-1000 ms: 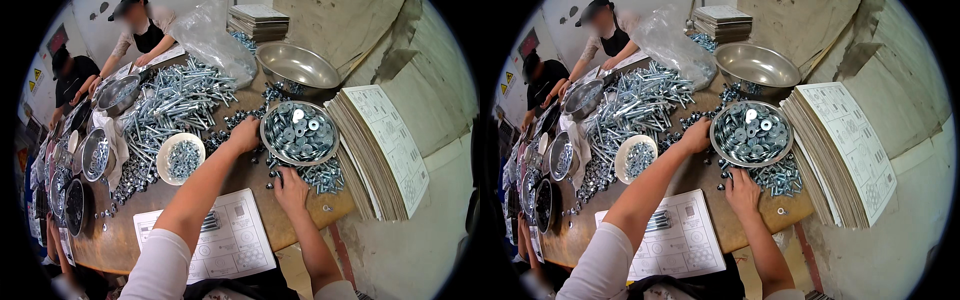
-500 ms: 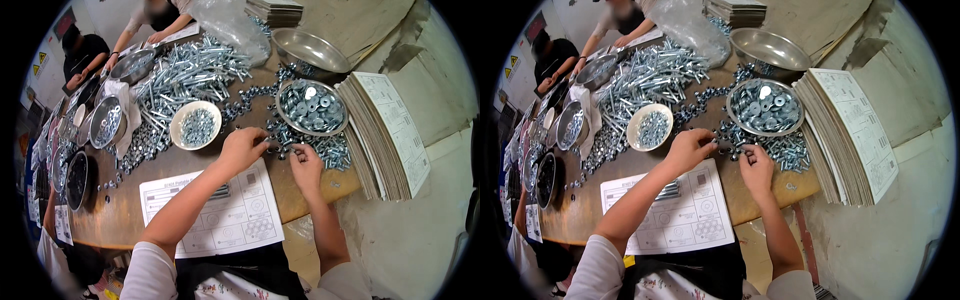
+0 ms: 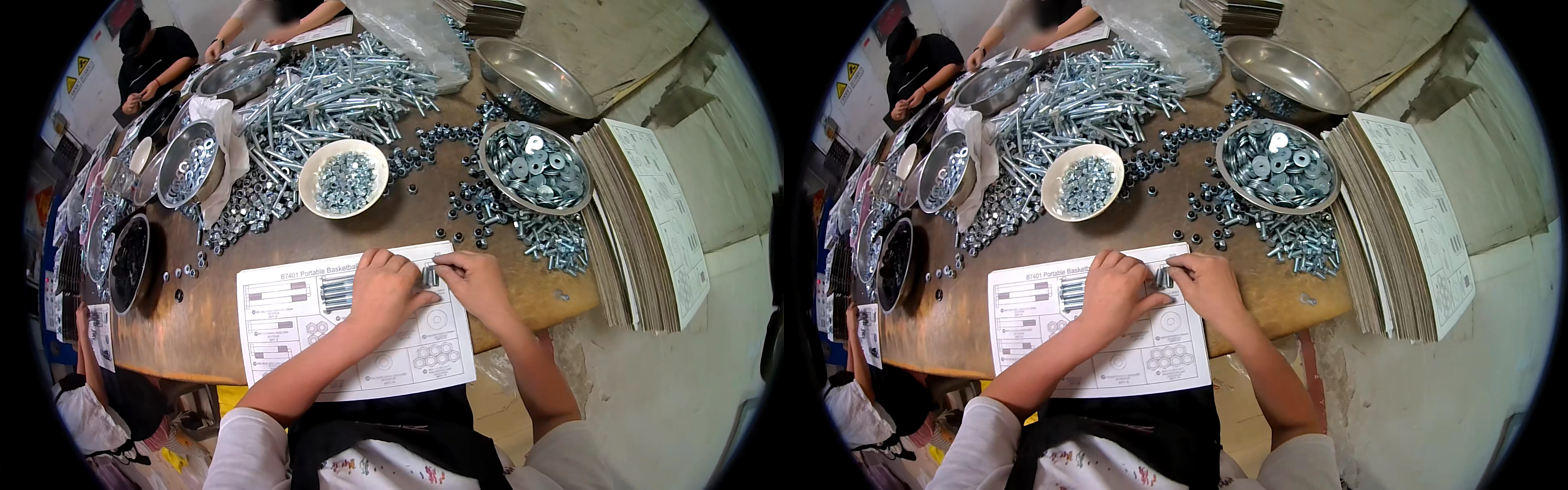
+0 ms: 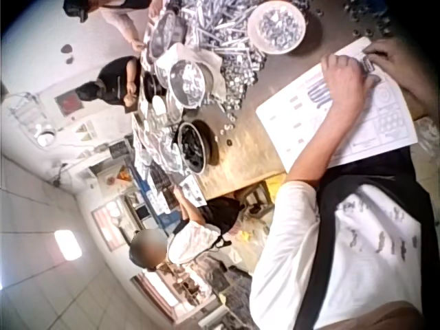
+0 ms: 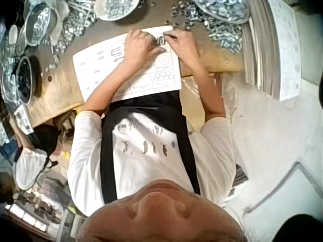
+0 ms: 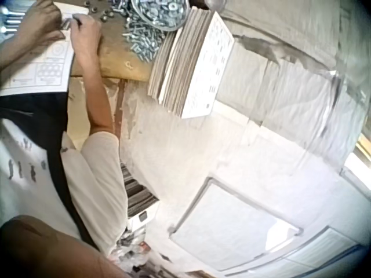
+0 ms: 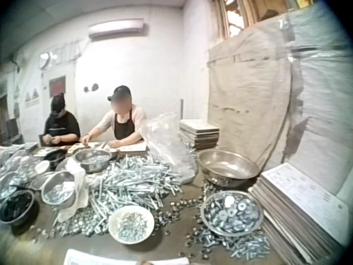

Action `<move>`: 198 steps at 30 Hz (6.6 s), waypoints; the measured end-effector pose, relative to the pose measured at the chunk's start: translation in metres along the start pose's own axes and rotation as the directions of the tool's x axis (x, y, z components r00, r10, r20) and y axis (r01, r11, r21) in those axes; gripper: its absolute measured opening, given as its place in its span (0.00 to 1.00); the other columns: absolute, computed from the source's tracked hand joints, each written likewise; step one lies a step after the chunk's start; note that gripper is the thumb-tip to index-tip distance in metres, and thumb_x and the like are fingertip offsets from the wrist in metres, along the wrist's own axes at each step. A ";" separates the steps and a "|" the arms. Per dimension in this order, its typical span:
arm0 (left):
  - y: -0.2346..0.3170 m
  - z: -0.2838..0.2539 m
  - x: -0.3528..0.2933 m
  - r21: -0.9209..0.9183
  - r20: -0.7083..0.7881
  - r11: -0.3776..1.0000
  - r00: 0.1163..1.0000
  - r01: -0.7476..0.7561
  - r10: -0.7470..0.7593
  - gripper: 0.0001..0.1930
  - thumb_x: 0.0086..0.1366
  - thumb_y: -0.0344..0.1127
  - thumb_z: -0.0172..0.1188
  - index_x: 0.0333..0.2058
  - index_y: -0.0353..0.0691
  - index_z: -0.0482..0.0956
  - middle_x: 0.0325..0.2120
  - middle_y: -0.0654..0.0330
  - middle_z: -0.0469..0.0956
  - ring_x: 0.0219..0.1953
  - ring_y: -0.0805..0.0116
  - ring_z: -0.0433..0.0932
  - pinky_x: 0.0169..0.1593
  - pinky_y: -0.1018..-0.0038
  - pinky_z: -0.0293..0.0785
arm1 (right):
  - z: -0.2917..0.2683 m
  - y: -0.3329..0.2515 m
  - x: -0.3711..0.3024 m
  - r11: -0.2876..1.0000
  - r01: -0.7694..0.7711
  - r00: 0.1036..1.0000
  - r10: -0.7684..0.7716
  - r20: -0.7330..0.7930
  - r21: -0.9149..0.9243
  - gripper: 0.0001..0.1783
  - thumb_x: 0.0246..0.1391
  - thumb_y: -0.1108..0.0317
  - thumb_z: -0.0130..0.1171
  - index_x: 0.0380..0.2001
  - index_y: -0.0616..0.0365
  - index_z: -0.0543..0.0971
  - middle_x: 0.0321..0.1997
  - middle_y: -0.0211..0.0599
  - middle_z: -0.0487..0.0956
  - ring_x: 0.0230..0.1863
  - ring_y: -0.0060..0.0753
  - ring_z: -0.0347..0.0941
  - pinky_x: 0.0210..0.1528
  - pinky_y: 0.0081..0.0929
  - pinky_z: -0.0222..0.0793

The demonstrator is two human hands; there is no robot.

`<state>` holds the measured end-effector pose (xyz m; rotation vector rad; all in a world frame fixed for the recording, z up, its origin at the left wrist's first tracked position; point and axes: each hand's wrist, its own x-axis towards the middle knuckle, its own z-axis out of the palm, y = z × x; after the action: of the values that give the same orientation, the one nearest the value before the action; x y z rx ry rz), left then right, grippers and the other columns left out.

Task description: The person sorts metal fasteners, including bolts, nuts, and washers, from bowls and piles on a table. They place the items onto a printed instruction sheet, aligning them with diagrams, and then move the sorted items into a plastic bag.

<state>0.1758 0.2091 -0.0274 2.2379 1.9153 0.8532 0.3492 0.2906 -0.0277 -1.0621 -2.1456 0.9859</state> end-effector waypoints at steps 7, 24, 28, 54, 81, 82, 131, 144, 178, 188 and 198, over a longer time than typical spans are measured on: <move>-0.002 0.008 -0.010 0.005 -0.048 1.000 0.999 -0.013 0.013 0.08 0.51 0.39 0.72 0.27 0.43 0.84 0.31 0.65 0.80 0.40 0.63 0.75 0.59 0.54 0.64 | 0.008 -0.004 0.003 0.999 -0.008 1.000 0.008 -0.018 -0.031 0.07 0.53 0.72 0.64 0.34 0.62 0.84 0.30 0.45 0.83 0.26 0.37 0.80 0.30 0.30 0.73; 0.000 0.011 -0.008 0.054 -0.001 0.999 1.000 -0.005 0.005 0.07 0.51 0.37 0.71 0.27 0.43 0.84 0.30 0.65 0.80 0.40 0.62 0.75 0.62 0.54 0.63 | 0.014 0.006 -0.001 0.993 0.106 0.988 -0.111 -0.105 -0.049 0.05 0.52 0.71 0.64 0.33 0.58 0.83 0.31 0.44 0.81 0.31 0.49 0.79 0.34 0.38 0.74; 0.003 0.010 -0.005 0.066 0.041 0.998 0.999 0.007 -0.010 0.08 0.52 0.39 0.70 0.28 0.43 0.84 0.30 0.64 0.80 0.41 0.61 0.75 0.62 0.53 0.63 | 0.016 0.009 -0.005 0.989 0.139 0.982 -0.144 -0.118 -0.055 0.05 0.53 0.72 0.63 0.33 0.58 0.84 0.32 0.44 0.82 0.33 0.49 0.79 0.35 0.39 0.74; -0.016 0.040 0.118 -0.092 0.362 0.996 0.931 -0.015 0.047 0.09 0.55 0.34 0.66 0.36 0.44 0.87 0.31 0.51 0.83 0.36 0.48 0.81 0.44 0.59 0.77 | -0.021 0.040 0.029 0.816 -0.166 0.980 0.073 -0.188 -0.553 0.13 0.51 0.64 0.67 0.36 0.60 0.80 0.38 0.47 0.80 0.40 0.55 0.79 0.41 0.47 0.75; 0.033 -0.038 -0.043 -0.346 0.322 0.935 0.946 0.073 0.045 0.18 0.64 0.46 0.64 0.45 0.39 0.82 0.34 0.52 0.80 0.31 0.54 0.81 0.34 0.62 0.78 | -0.057 -0.012 -0.054 0.956 0.048 0.994 -0.016 0.111 -0.289 0.13 0.56 0.67 0.61 0.44 0.57 0.81 0.40 0.44 0.81 0.40 0.51 0.79 0.41 0.40 0.75; 0.027 -0.036 -0.027 -0.322 0.294 0.943 0.956 0.082 0.018 0.18 0.65 0.46 0.63 0.45 0.38 0.83 0.34 0.51 0.80 0.30 0.54 0.81 0.34 0.62 0.77 | -0.059 -0.003 -0.038 0.952 0.079 0.997 -0.079 0.010 -0.297 0.12 0.57 0.67 0.60 0.43 0.58 0.82 0.39 0.45 0.81 0.39 0.52 0.79 0.41 0.40 0.75; 0.031 -0.028 -0.071 -0.348 0.346 0.925 0.938 0.154 -0.026 0.09 0.60 0.33 0.63 0.40 0.38 0.84 0.32 0.53 0.80 0.32 0.50 0.81 0.36 0.60 0.77 | -0.010 -0.027 -0.089 0.944 0.281 0.921 -0.214 0.327 -0.175 0.07 0.52 0.70 0.62 0.35 0.56 0.81 0.34 0.35 0.78 0.34 0.43 0.78 0.33 0.38 0.73; 0.038 -0.039 -0.071 -0.364 0.376 0.909 0.925 0.200 -0.053 0.12 0.65 0.36 0.59 0.42 0.39 0.85 0.28 0.51 0.80 0.30 0.48 0.80 0.34 0.59 0.76 | -0.052 -0.024 -0.054 0.946 0.222 0.975 -0.206 0.089 -0.238 0.07 0.55 0.71 0.61 0.37 0.57 0.83 0.36 0.42 0.81 0.36 0.43 0.80 0.38 0.37 0.75; 0.021 -0.065 -0.014 -0.826 0.561 -0.178 0.809 0.534 -0.174 0.30 0.74 0.46 0.54 0.66 0.33 0.62 0.54 0.53 0.77 0.53 0.68 0.76 0.55 0.72 0.73 | -0.048 -0.091 0.008 0.873 -0.029 0.981 0.117 -0.152 0.487 0.12 0.49 0.78 0.68 0.39 0.64 0.80 0.34 0.28 0.80 0.34 0.15 0.74 0.38 0.18 0.72; 0.055 -0.034 -0.097 -0.383 0.701 -0.670 0.673 0.636 0.238 0.25 0.75 0.44 0.51 0.65 0.39 0.62 0.53 0.64 0.73 0.51 0.76 0.76 0.57 0.75 0.74 | -0.025 -0.089 -0.108 0.984 0.155 0.978 -0.165 0.124 0.083 0.16 0.33 0.80 0.74 0.30 0.57 0.82 0.39 0.35 0.83 0.42 0.38 0.79 0.45 0.34 0.74; 0.074 -0.031 -0.100 -0.282 0.716 -0.596 0.578 0.752 0.391 0.32 0.76 0.50 0.47 0.71 0.39 0.51 0.58 0.55 0.71 0.59 0.66 0.73 0.61 0.69 0.70 | -0.031 -0.078 -0.103 0.996 -0.092 0.983 0.093 0.160 -0.013 0.15 0.39 0.77 0.72 0.33 0.57 0.79 0.37 0.35 0.81 0.42 0.39 0.78 0.44 0.35 0.73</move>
<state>0.2209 0.0911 -0.0079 0.1738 0.3321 0.7089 0.3940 0.1844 0.0376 -1.1284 -2.2444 1.1446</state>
